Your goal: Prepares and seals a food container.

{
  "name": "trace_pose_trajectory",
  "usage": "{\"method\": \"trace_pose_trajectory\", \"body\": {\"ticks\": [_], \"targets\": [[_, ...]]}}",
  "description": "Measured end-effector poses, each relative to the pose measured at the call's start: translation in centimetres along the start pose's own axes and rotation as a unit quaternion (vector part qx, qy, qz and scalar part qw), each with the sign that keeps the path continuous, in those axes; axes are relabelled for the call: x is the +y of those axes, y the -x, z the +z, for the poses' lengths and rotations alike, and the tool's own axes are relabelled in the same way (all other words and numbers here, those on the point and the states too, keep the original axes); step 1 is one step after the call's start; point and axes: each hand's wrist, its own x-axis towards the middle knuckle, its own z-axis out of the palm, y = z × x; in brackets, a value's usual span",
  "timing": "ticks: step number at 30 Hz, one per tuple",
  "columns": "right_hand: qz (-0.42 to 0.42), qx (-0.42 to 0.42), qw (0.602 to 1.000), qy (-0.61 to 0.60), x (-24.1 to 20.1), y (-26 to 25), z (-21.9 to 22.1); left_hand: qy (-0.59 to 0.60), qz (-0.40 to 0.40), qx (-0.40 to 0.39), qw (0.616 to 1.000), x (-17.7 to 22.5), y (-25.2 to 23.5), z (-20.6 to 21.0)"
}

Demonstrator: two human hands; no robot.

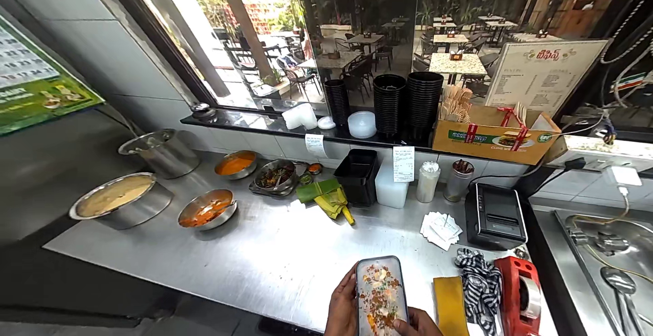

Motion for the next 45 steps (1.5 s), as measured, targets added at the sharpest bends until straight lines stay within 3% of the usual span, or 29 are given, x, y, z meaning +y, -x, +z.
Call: {"method": "trace_pose_trajectory", "body": {"ticks": [8,18,26,32,37,45], "targets": [[-0.054,0.078,0.995,-0.002,-2.3,-1.1,0.3,-0.075,0.009,-0.030,0.997,-0.3,2.2,2.4],[-0.083,0.032,0.996,-0.018,-2.7,-0.9,-0.1,-0.193,0.145,0.017,0.970,1.0,1.3,3.3],[-0.071,0.025,0.991,-0.109,-2.9,-0.4,-0.5,-0.049,0.018,0.001,0.999,1.3,2.2,4.2],[-0.063,0.040,0.988,-0.139,-2.2,-0.6,-0.5,-0.109,0.079,-0.004,0.991,-0.1,2.7,4.0],[-0.046,0.041,0.986,-0.158,-1.5,-0.6,0.0,-0.139,0.061,-0.007,0.988,0.2,2.5,3.8],[0.053,0.024,0.998,-0.021,-1.5,-1.3,0.1,-0.223,0.023,-0.009,0.974,-0.8,1.3,1.7]]}}
